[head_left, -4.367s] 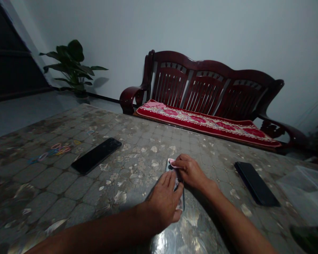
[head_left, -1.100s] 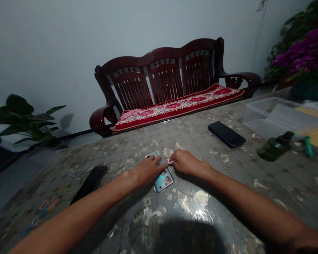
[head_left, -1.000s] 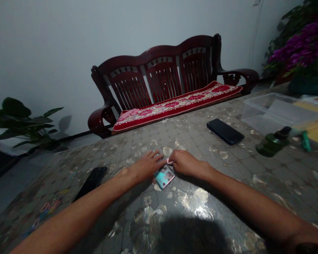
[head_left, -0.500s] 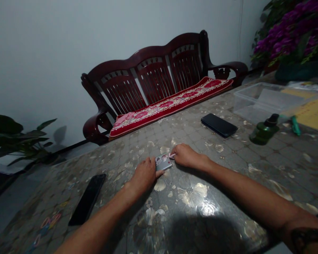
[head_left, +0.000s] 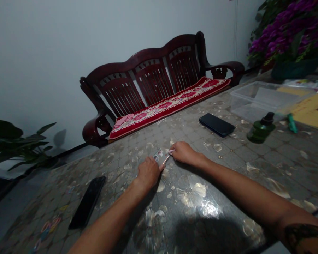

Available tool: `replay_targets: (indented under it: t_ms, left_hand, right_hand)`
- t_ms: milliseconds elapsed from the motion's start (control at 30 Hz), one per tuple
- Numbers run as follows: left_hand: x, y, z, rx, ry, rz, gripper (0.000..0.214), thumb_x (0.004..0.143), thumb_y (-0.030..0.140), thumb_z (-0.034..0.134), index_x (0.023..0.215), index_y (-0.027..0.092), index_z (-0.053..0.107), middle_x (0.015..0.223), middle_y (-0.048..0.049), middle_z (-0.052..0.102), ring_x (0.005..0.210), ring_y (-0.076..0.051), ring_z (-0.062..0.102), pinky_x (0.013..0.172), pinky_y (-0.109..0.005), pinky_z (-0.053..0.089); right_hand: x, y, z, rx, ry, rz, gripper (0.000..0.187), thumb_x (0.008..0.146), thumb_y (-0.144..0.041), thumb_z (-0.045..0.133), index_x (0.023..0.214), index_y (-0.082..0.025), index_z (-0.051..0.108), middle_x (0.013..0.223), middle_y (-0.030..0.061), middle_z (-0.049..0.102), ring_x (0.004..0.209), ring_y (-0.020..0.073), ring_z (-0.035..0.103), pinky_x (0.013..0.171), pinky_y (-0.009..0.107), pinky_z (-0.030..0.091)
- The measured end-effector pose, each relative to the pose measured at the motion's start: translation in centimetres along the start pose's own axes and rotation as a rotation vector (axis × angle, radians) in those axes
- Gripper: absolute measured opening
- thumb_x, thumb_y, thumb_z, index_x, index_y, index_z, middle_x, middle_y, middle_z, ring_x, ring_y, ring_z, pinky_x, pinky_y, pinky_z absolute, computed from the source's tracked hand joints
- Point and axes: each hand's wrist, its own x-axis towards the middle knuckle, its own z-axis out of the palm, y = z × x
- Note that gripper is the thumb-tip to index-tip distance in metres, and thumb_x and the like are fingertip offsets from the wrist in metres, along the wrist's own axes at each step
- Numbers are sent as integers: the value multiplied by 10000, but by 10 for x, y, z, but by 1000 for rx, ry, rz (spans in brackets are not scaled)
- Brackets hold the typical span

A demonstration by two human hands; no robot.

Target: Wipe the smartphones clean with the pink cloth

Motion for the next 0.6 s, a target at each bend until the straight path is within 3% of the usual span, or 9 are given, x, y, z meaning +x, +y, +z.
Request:
replay_targets:
  t_ms: [167, 333, 600]
  left_hand:
    - [2, -11, -1, -1, -60, 82, 636, 970, 491, 513, 1436, 62, 463, 1320, -266, 578, 1095, -389, 679, 855, -432, 557]
    - [-1, -18, -8, 36, -171, 170, 705, 907, 299, 566, 1530, 59, 339, 1359, -270, 550, 1091, -383, 685, 875, -431, 549]
    - [0, -17, -8, 11, -149, 195, 743, 855, 269, 577, 1526, 74, 321, 1289, -256, 621, 1083, -365, 690, 875, -414, 540]
  right_hand:
    - [2, 2, 8, 37, 33, -7, 307, 929, -169, 532, 1087, -158, 795, 1095, 144, 772, 1006, 236, 712, 786, 251, 451]
    - [1, 0, 11, 23, 48, -33, 316, 872, -114, 546, 1048, -159, 804, 1086, 141, 775, 1007, 237, 709, 782, 247, 440]
    - [4, 5, 10, 162, 34, 20, 253, 843, -126, 563, 907, -146, 807, 852, 83, 780, 779, 190, 680, 629, 237, 375]
